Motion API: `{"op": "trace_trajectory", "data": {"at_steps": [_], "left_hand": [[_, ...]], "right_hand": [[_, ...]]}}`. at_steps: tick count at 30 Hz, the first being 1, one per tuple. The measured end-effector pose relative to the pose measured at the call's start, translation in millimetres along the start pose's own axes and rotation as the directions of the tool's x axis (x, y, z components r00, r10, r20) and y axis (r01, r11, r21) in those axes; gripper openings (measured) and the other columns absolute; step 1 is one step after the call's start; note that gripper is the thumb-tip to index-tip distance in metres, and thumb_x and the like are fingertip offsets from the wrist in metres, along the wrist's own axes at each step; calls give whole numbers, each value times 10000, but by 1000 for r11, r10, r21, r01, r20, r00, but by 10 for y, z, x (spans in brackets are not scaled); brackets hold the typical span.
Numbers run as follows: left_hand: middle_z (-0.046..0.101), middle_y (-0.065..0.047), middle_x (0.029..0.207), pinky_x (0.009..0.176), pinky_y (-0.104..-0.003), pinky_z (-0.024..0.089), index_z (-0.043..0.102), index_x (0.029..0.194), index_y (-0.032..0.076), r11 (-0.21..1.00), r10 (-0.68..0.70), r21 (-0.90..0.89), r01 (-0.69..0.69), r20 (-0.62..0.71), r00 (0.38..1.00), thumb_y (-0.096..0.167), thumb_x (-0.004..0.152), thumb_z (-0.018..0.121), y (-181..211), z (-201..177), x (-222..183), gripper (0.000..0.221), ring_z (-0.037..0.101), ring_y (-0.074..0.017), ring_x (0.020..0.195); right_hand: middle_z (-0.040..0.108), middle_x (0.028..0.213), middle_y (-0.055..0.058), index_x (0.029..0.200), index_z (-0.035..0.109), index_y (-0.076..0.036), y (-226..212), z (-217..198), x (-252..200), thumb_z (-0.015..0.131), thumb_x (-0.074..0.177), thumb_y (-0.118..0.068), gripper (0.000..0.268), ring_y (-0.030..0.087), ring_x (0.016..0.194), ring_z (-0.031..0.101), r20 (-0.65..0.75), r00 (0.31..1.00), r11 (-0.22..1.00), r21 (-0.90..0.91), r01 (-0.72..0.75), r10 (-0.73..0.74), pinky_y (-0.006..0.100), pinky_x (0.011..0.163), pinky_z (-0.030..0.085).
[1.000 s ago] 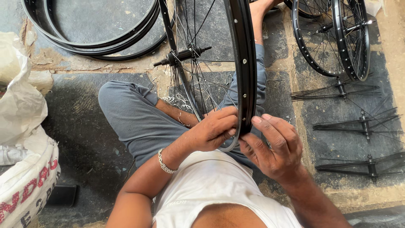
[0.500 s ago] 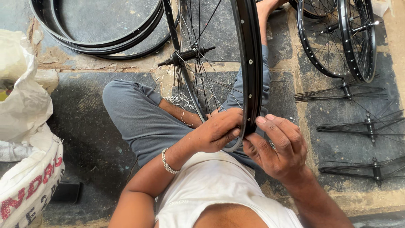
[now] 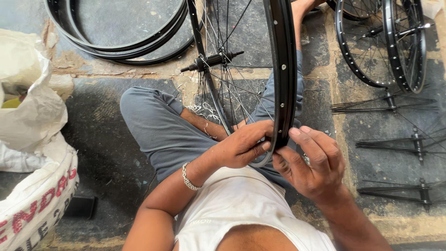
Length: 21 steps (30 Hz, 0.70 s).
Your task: The person inserts metal spokes into the hub and rims of a bicycle wheel while sitting on the floor, threading the spokes through the rim holes one at a time and rotating the wheel assembly.
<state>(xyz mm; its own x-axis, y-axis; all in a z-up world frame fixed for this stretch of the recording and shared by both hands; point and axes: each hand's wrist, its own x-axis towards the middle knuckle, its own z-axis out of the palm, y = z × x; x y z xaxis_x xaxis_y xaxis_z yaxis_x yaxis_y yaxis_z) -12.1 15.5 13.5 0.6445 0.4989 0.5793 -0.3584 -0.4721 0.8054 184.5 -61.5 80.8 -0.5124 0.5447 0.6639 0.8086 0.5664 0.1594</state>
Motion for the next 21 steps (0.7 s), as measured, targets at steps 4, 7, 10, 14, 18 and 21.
{"op": "trace_trajectory", "data": {"at_steps": [4, 7, 10, 14, 18, 21], "left_hand": [[554, -144, 1186, 1015, -423, 476, 527, 1182, 31, 997, -7, 73, 5, 25, 1000, 142, 1108, 501, 21, -15, 24, 136, 577, -347, 1122], [556, -162, 1251, 1059, -430, 468, 531, 1238, 24, 989, 24, 149, -25, 7, 1000, 150, 1110, 482, 21, 19, 30, 186, 572, -365, 1199], [561, -163, 1242, 1029, -417, 475, 538, 1230, 26, 977, 14, 213, -12, -11, 1000, 154, 1108, 499, 16, 37, 25, 182, 578, -358, 1192], [555, -144, 1170, 1003, -403, 482, 528, 1181, 31, 997, -10, 83, 8, 22, 1000, 144, 1098, 523, 12, -11, 20, 141, 584, -329, 1122], [546, -128, 1102, 971, -406, 481, 524, 1145, 28, 997, -35, 63, 34, 15, 999, 125, 1070, 548, 13, 11, 31, 125, 584, -321, 1058], [529, -131, 1093, 924, -393, 481, 524, 1122, 33, 985, -19, 173, 17, 7, 1000, 125, 1064, 554, -1, 44, 37, 113, 577, -333, 1027]], "right_hand": [[545, 1252, 93, 939, 738, -87, -45, -58, 12, 751, 987, -258, 178, 269, 1199, 554, 21, 999, 998, 40, -40, 39, 389, 971, 565], [546, 1253, 111, 924, 721, -74, -66, -53, 24, 739, 991, -247, 186, 284, 1204, 563, 24, 998, 997, 57, -52, 51, 407, 970, 575], [553, 1247, 102, 899, 723, -88, -56, -65, 24, 746, 975, -245, 176, 284, 1195, 569, 39, 998, 999, 36, -40, 39, 419, 959, 573], [559, 1249, 93, 904, 742, -109, -13, -87, 1, 773, 975, -280, 188, 287, 1186, 559, 44, 999, 999, -41, -25, 27, 403, 948, 558], [551, 1250, 111, 899, 742, -115, -36, -41, -64, 771, 949, -279, 174, 291, 1198, 563, 38, 998, 998, -20, -55, 55, 392, 966, 544], [544, 1264, 116, 925, 757, -115, -60, -10, -121, 753, 920, -252, 137, 288, 1224, 552, 44, 995, 996, -11, -88, 88, 383, 999, 534]]}}
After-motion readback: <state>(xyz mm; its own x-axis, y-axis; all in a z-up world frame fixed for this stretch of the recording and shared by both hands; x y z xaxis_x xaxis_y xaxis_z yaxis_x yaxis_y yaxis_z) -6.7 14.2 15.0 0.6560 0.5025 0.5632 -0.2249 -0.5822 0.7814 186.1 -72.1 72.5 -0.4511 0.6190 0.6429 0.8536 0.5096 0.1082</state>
